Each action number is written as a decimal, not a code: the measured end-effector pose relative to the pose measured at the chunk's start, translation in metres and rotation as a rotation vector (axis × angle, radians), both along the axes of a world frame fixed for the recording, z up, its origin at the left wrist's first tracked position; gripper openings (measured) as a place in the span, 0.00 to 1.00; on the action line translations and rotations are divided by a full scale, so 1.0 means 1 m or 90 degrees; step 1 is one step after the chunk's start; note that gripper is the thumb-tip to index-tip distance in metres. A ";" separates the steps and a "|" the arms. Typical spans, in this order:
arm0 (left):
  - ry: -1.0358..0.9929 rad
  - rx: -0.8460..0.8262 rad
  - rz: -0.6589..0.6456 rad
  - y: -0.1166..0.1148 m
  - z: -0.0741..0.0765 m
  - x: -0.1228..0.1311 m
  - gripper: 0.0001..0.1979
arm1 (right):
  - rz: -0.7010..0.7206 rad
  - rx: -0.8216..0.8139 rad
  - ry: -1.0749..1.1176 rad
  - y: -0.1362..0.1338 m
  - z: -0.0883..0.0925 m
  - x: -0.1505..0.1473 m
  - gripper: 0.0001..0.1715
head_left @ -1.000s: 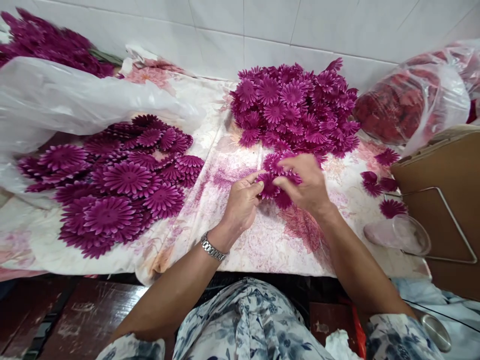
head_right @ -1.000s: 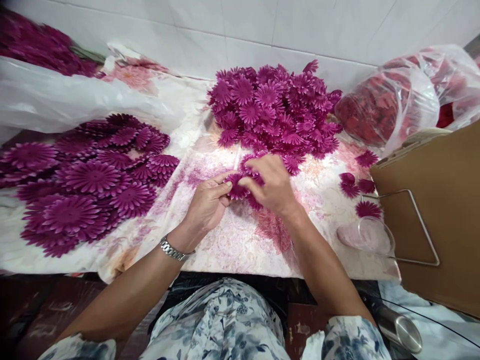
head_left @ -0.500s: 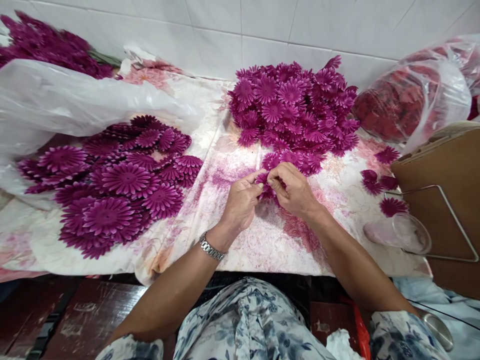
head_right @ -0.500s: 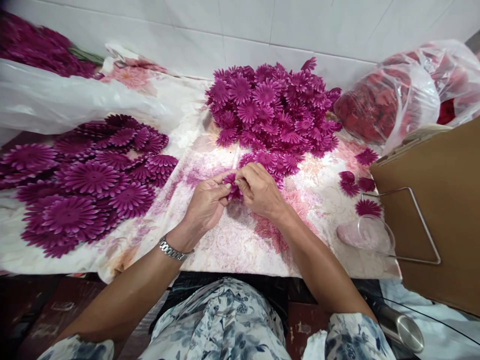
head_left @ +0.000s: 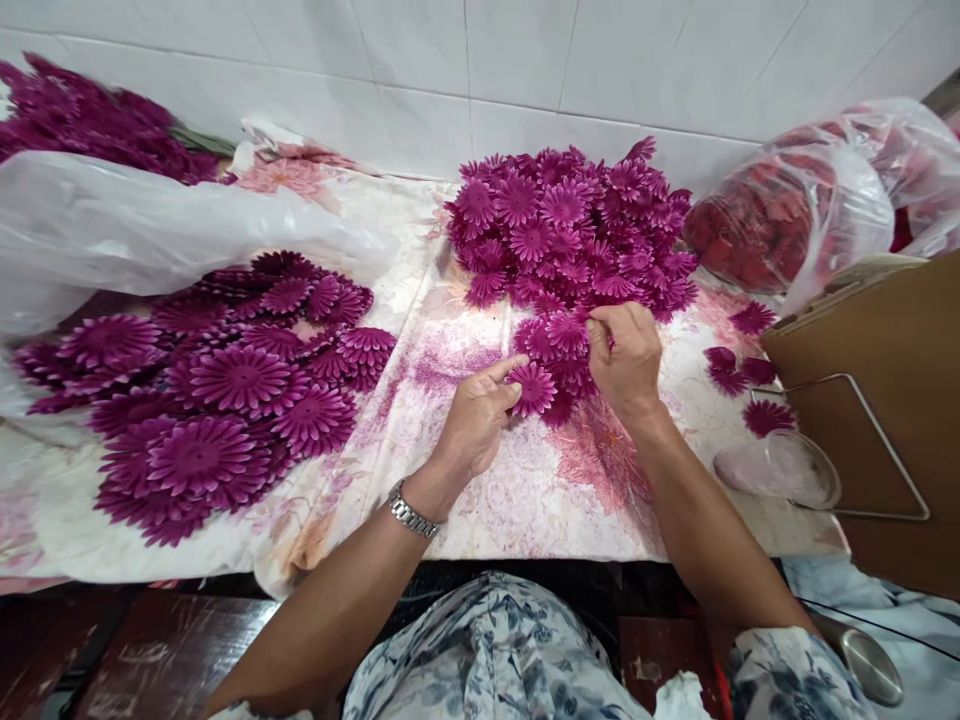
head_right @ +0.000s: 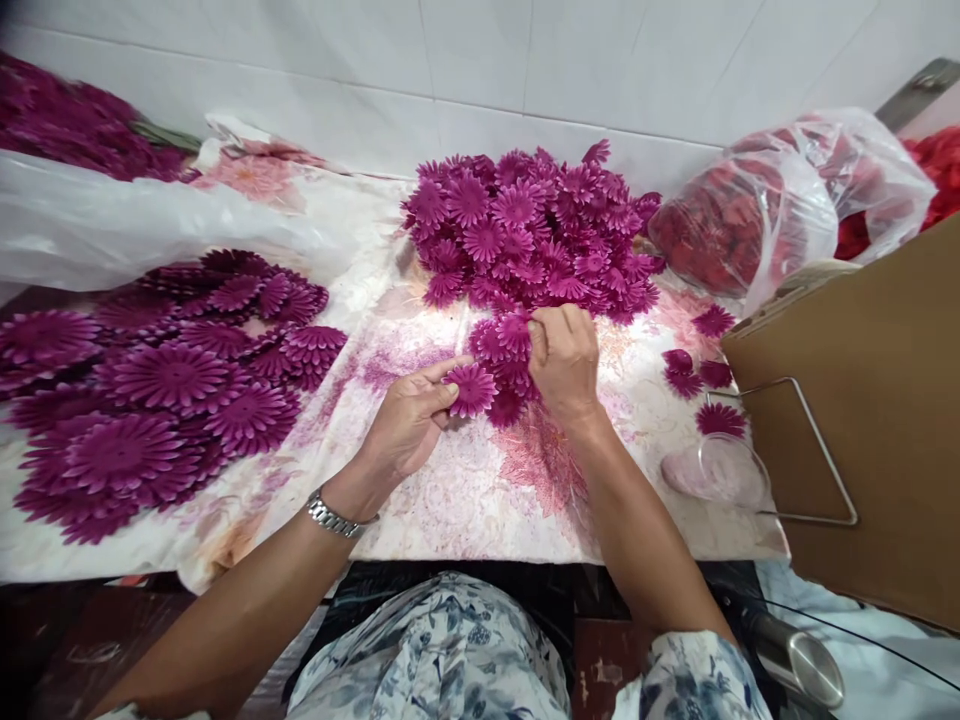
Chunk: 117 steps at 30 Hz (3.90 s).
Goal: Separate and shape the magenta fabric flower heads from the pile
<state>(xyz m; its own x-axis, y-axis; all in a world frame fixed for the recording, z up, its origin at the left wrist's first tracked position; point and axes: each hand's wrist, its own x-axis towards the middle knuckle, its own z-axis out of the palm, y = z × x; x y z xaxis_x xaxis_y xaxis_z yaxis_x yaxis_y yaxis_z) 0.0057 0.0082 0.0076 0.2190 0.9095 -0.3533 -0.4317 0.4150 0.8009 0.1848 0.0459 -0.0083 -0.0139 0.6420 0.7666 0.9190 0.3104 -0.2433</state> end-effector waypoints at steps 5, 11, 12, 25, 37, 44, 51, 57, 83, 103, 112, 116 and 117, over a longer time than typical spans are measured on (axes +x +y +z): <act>-0.029 -0.003 0.049 0.003 0.001 -0.002 0.19 | -0.055 -0.003 -0.014 -0.002 0.014 0.021 0.08; -0.072 0.025 0.049 0.003 -0.003 0.000 0.18 | 0.333 -0.174 -0.005 -0.020 0.016 -0.022 0.09; -0.078 0.026 0.040 0.002 -0.003 0.001 0.18 | 0.359 -0.195 -0.017 -0.021 0.012 -0.028 0.08; -0.026 0.038 0.067 0.002 -0.002 0.001 0.21 | -0.076 -0.021 -0.054 -0.004 0.008 0.010 0.09; -0.029 0.049 0.032 0.003 -0.007 0.003 0.16 | 0.381 -0.128 -0.042 -0.021 0.002 -0.039 0.08; -0.036 0.069 0.050 0.002 -0.008 0.002 0.19 | 0.245 -0.052 -0.024 -0.015 -0.001 -0.036 0.09; -0.032 0.031 0.073 0.004 -0.006 0.001 0.20 | -0.102 -0.011 -0.015 -0.001 0.007 0.017 0.06; -0.070 0.048 0.030 0.003 -0.006 0.001 0.16 | 0.303 -0.097 -0.040 -0.014 0.006 -0.022 0.08; -0.062 0.013 -0.002 0.002 -0.007 -0.001 0.17 | 0.367 -0.125 -0.068 -0.019 -0.003 -0.042 0.08; -0.072 0.027 0.032 0.003 -0.007 -0.001 0.14 | 0.338 -0.120 -0.049 -0.017 0.004 -0.029 0.08; -0.099 0.017 0.028 0.002 -0.008 0.003 0.14 | 0.322 -0.082 -0.031 -0.020 -0.002 -0.039 0.10; -0.081 0.022 0.062 0.003 -0.006 0.003 0.14 | 0.296 -0.074 -0.039 -0.021 -0.003 -0.042 0.11; -0.065 0.029 0.075 0.003 -0.007 0.003 0.15 | 0.289 -0.078 -0.043 -0.021 -0.004 -0.042 0.11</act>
